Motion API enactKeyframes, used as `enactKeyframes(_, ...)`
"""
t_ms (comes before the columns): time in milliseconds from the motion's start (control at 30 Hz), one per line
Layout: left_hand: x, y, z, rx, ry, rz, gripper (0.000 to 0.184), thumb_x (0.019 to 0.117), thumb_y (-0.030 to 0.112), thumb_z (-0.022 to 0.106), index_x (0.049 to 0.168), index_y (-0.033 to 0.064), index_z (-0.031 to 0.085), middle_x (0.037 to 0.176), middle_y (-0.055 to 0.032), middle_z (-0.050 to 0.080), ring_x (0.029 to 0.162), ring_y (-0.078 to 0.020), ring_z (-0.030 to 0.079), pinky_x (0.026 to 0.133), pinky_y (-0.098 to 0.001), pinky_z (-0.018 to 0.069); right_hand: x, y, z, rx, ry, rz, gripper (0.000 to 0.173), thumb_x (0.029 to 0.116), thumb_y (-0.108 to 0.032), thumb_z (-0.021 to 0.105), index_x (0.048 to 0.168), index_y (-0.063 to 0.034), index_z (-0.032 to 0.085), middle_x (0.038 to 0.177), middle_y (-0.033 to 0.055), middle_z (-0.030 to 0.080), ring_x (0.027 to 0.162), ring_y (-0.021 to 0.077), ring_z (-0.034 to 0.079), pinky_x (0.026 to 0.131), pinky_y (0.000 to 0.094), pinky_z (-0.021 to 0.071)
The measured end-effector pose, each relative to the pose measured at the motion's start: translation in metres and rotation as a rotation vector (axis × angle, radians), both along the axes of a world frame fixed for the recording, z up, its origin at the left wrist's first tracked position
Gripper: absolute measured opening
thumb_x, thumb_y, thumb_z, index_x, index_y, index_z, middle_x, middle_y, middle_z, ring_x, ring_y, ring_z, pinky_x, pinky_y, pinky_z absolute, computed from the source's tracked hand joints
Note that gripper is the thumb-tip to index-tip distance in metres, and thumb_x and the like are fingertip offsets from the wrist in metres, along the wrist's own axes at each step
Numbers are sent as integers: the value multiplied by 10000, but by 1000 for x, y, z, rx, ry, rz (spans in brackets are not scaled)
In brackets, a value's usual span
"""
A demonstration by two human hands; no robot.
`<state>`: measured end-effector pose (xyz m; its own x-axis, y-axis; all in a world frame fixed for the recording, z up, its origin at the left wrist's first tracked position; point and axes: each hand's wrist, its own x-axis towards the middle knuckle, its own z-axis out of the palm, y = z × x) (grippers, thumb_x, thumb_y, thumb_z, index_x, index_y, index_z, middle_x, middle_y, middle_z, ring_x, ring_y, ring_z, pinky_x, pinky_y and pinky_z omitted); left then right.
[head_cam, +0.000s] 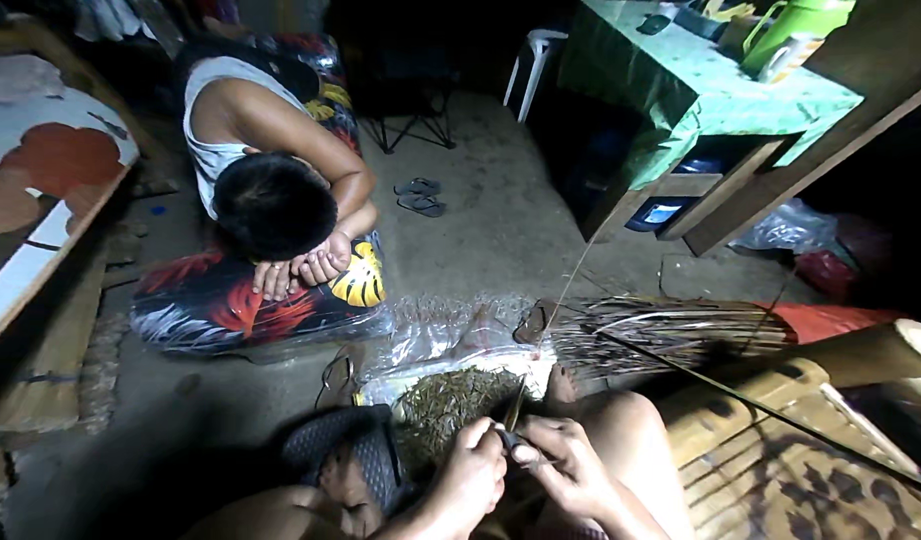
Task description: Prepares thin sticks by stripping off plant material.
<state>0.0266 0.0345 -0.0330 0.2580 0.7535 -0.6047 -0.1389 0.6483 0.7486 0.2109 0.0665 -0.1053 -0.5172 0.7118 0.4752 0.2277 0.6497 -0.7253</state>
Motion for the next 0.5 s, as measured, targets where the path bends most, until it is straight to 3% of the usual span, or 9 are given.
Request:
enactKeyframes(200,3,2,1,-21,-3,-5,265,1130,160,337,935,92,503,596,76,368,439,-1,341,419,-134,319,7,21,-6,128,-49,-164,446,1076,-379,472,842,-44,652,685,54,605,643,88,600,607,232,505)
enactKeyframes(367,2,0,1,-26,2,-28,257,1130,159,341,942,86,499,599,71,370,438,-6,343,418,-138,316,16,36,-8,70,-67,-315,426,1045,-330,486,918,1,721,747,62,682,683,32,625,663,192,521)
enactKeyframes(500,1,0,-1,-23,4,-24,259,1129,158,342,941,86,505,600,75,372,441,-2,341,420,-136,313,12,22,1,-29,-14,-179,453,1059,-380,486,893,-20,705,728,37,667,672,5,613,649,178,520)
